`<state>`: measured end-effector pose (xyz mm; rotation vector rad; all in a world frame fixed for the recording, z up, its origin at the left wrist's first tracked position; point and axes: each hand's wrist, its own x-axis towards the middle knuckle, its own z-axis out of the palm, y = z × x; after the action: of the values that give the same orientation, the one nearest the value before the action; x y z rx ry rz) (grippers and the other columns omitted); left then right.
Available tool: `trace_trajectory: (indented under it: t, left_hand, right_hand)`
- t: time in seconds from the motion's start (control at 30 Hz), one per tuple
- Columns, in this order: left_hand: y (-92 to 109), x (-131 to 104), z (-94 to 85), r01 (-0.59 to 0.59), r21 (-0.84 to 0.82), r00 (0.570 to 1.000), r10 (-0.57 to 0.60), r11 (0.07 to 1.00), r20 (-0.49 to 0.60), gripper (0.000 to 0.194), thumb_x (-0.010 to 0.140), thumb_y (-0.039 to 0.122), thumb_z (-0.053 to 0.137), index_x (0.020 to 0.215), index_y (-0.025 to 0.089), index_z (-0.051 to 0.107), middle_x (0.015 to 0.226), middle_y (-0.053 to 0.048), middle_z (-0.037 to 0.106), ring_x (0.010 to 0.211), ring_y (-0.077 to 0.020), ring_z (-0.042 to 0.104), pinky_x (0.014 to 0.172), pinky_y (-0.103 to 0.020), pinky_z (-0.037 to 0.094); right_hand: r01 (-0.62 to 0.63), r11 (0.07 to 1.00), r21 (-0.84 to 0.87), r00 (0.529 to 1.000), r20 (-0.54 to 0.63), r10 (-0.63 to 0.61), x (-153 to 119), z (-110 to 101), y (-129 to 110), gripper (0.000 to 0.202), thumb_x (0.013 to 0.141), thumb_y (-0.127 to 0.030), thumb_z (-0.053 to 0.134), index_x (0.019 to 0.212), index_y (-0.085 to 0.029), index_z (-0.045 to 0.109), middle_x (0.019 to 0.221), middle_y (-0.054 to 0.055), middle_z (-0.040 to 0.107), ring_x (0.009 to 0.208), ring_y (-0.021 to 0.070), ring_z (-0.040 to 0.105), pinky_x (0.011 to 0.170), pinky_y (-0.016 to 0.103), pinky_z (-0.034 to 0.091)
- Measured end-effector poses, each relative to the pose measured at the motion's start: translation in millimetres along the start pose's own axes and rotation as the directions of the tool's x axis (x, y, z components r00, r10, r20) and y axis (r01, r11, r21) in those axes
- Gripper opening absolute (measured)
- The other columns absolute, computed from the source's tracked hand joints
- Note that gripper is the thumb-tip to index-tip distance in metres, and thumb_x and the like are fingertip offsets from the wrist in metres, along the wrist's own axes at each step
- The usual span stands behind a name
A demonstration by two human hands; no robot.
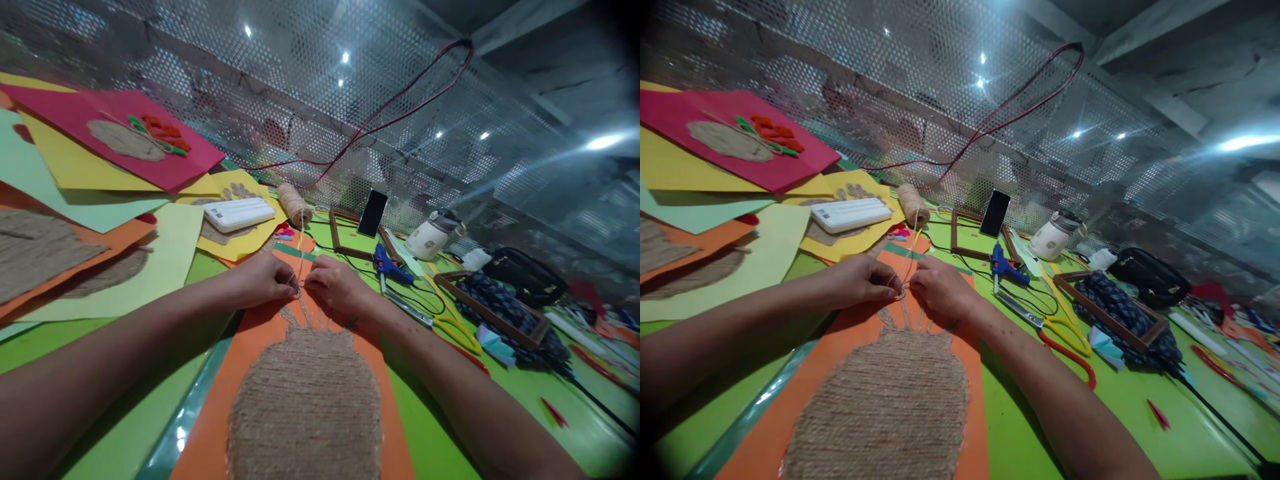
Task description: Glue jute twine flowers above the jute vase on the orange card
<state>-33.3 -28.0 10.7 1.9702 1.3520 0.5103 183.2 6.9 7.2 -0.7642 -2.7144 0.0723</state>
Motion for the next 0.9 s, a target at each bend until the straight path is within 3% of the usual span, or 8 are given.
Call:
trace_trajectory:
  t: [0.13,0.33,0.63,0.77,0.9]
  left_hand:
    - [-2.8,3.4,3.5,-0.041,-0.026,0.999,0.040,0.999,-0.025,0.030,0.072,0.041,0.067,0.090,0.019,0.075,0.081,-0.003,0.076,0.079,-0.0191,0.065,0.067,-0.025,0.044]
    - [-1.0,1.9,3.6,-0.030,0.069,0.998,0.033,0.997,-0.045,0.042,0.077,0.044,0.065,0.109,0.019,0.076,0.083,-0.004,0.077,0.079,-0.0204,0.065,0.067,-0.026,0.044]
    - [2.1,1.1,6.6,-0.068,0.221,0.995,0.083,0.973,-0.058,0.028,0.083,0.036,0.060,0.098,0.024,0.082,0.092,-0.006,0.080,0.082,-0.0213,0.069,0.071,-0.027,0.045]
    - [3.8,-0.3,6.3,-0.123,0.277,0.989,0.142,0.953,-0.046,0.029,0.086,0.034,0.058,0.097,0.021,0.082,0.092,-0.009,0.079,0.081,-0.0219,0.069,0.070,-0.028,0.044]
    - [2.8,0.5,6.7,-0.146,0.295,0.986,0.163,0.944,-0.034,0.029,0.086,0.031,0.056,0.097,0.022,0.082,0.093,-0.009,0.079,0.082,-0.0213,0.069,0.071,-0.028,0.043]
  right_hand:
    - [-0.001,1.000,-0.003,1.000,0.015,0.001,0.5,-0.7,-1.7,0.019,0.092,-0.010,0.063,0.077,-0.017,0.073,0.083,0.005,0.060,0.081,0.0169,0.054,0.070,0.028,0.044]
    - [0.009,1.000,-0.007,1.000,0.024,-0.009,0.7,-0.8,-2.8,0.018,0.094,-0.014,0.062,0.081,-0.016,0.074,0.084,0.006,0.061,0.081,0.0174,0.055,0.070,0.029,0.044]
    - [0.007,0.993,0.118,1.000,-0.030,-0.004,-1.2,-2.3,-0.7,0.016,0.090,-0.011,0.068,0.077,-0.017,0.075,0.077,0.004,0.061,0.078,0.0165,0.057,0.068,0.027,0.045]
    - [-0.079,0.975,0.208,0.991,-0.093,0.100,-1.1,-11.8,6.4,0.014,0.087,-0.008,0.070,0.080,-0.017,0.078,0.075,0.003,0.062,0.072,0.0145,0.059,0.065,0.026,0.045]
    - [-0.130,0.968,0.214,0.987,-0.063,0.146,-1.8,-18.2,10.4,0.013,0.085,-0.008,0.071,0.086,-0.017,0.080,0.078,0.002,0.062,0.075,0.0146,0.060,0.066,0.026,0.045]
